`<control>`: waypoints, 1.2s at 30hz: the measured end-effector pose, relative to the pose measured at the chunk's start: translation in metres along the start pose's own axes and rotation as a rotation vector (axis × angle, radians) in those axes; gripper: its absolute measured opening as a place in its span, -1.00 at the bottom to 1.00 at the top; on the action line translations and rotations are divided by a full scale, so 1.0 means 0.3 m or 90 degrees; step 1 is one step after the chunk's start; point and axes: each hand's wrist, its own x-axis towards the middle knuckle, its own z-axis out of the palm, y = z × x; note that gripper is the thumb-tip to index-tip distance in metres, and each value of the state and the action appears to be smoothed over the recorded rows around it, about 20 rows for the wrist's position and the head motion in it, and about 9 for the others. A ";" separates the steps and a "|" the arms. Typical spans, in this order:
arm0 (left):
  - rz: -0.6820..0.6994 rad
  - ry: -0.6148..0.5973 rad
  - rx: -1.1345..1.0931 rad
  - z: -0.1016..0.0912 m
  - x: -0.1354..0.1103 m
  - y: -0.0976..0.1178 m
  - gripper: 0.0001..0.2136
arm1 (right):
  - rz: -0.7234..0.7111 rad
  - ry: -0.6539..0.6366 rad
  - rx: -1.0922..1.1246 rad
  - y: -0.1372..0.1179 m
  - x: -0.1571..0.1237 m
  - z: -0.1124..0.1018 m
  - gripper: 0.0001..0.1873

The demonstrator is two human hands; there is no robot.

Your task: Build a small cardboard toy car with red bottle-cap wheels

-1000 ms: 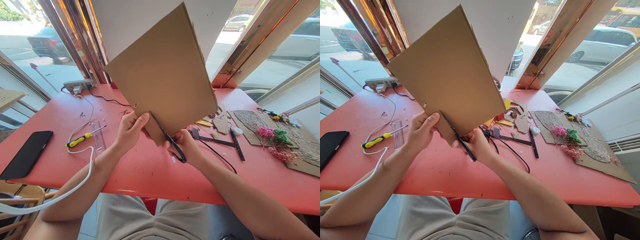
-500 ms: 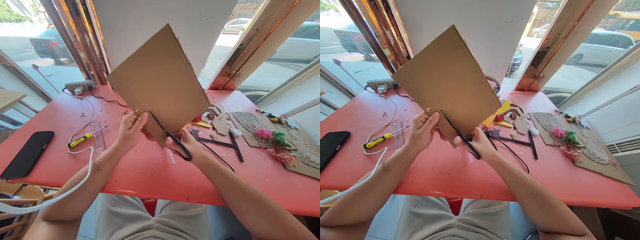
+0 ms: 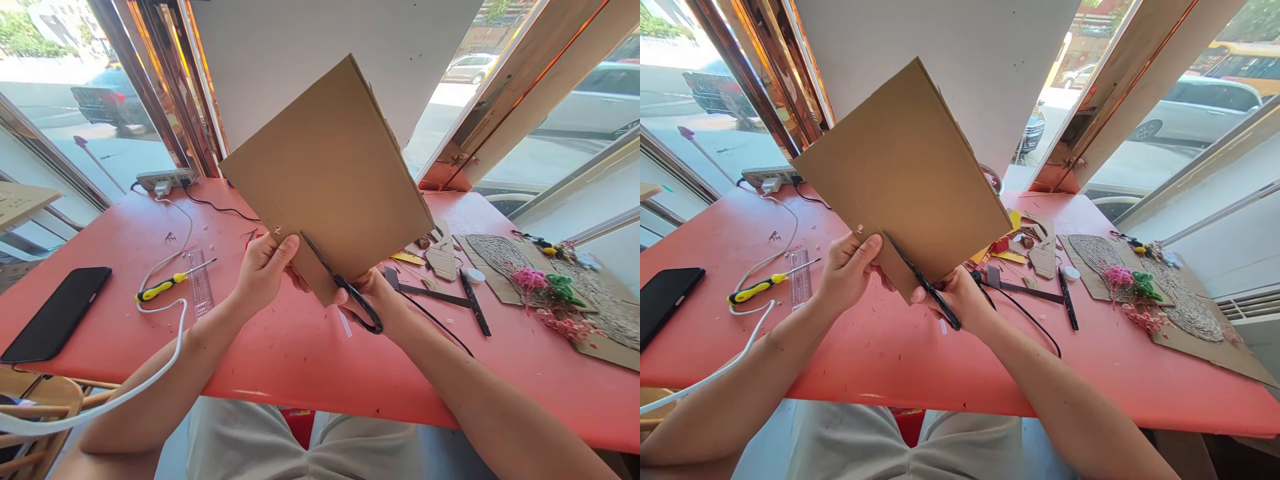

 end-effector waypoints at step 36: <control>-0.013 -0.009 -0.063 -0.017 0.010 -0.008 -0.43 | -0.043 -0.060 -0.049 -0.045 -0.028 -0.008 -0.16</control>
